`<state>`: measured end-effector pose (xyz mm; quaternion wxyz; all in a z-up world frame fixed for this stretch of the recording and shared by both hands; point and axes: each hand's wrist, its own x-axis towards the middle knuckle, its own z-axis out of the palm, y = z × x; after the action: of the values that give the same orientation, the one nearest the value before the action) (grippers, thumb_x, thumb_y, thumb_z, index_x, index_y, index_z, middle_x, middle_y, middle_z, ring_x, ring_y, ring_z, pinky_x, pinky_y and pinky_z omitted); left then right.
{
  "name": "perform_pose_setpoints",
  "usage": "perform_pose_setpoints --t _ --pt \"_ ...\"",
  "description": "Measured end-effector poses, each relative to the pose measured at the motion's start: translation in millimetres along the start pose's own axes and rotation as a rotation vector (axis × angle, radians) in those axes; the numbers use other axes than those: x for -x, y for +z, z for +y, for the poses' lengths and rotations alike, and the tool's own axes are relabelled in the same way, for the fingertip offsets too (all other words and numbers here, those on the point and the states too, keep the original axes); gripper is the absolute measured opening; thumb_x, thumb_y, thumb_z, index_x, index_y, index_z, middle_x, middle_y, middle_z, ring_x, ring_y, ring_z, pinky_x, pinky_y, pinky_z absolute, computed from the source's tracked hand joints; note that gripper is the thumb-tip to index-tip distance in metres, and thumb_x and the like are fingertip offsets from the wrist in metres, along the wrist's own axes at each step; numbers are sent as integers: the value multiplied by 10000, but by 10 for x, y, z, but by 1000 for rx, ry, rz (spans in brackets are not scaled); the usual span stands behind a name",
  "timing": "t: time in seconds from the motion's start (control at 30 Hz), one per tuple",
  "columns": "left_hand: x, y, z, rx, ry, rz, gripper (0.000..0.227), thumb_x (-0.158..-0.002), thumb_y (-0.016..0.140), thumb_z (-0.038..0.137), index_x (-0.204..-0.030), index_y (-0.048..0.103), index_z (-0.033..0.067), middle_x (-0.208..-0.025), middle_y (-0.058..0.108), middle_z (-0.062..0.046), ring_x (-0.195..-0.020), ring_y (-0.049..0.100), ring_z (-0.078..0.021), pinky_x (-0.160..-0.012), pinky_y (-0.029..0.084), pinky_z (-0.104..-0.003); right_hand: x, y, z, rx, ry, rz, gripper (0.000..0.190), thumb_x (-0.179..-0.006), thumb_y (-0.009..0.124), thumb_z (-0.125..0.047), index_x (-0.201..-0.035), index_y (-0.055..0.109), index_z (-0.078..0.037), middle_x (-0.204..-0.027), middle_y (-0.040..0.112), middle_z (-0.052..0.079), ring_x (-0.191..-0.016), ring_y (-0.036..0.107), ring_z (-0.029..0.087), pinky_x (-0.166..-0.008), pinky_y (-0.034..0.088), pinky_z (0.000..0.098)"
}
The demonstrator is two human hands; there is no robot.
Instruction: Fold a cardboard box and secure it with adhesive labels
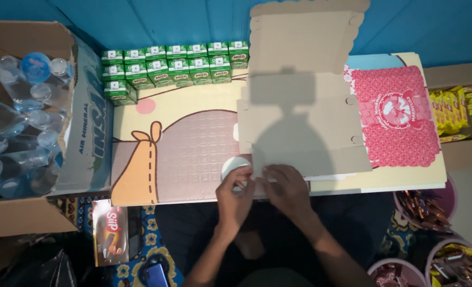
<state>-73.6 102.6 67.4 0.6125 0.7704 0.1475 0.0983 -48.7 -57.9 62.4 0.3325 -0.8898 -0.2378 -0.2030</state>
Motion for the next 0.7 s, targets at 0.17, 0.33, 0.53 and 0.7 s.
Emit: perform_pose_setpoints --t 0.17,0.33,0.53,0.7 --pt "-61 34 394 13 57 -112 282 -837 764 156 -1118 746 153 -881 784 -81 -747 715 -294 -752 567 -396 -1 -42 -7 -71 97 47 254 -797 823 -97 -1038 747 -86 -983 753 84 -922 738 318 -835 593 420" --pt "-201 58 371 -3 90 -153 231 -876 740 160 -1099 763 215 -894 768 -50 -816 703 -250 -782 561 -357 -88 -108 -43 -139 127 112 210 -837 818 -79 -1026 737 -40 -945 757 107 -878 748 317 -797 603 416" --pt "-511 -17 347 0 -4 3 236 -909 701 108 -1141 698 64 -936 724 -185 -678 669 -322 -687 583 -444 -93 -95 55 -190 336 43 351 -800 816 -43 -1139 742 6 -937 773 164 -895 744 378 -807 587 460" --pt "-704 33 33 -42 -31 2 363 -879 760 237 -1171 648 54 -1143 640 -183 -851 705 -379 -797 592 -458 -317 -224 22 -234 379 -8 385 -811 812 -116 -1186 727 -86 -885 786 100 -885 752 348 -785 580 462"
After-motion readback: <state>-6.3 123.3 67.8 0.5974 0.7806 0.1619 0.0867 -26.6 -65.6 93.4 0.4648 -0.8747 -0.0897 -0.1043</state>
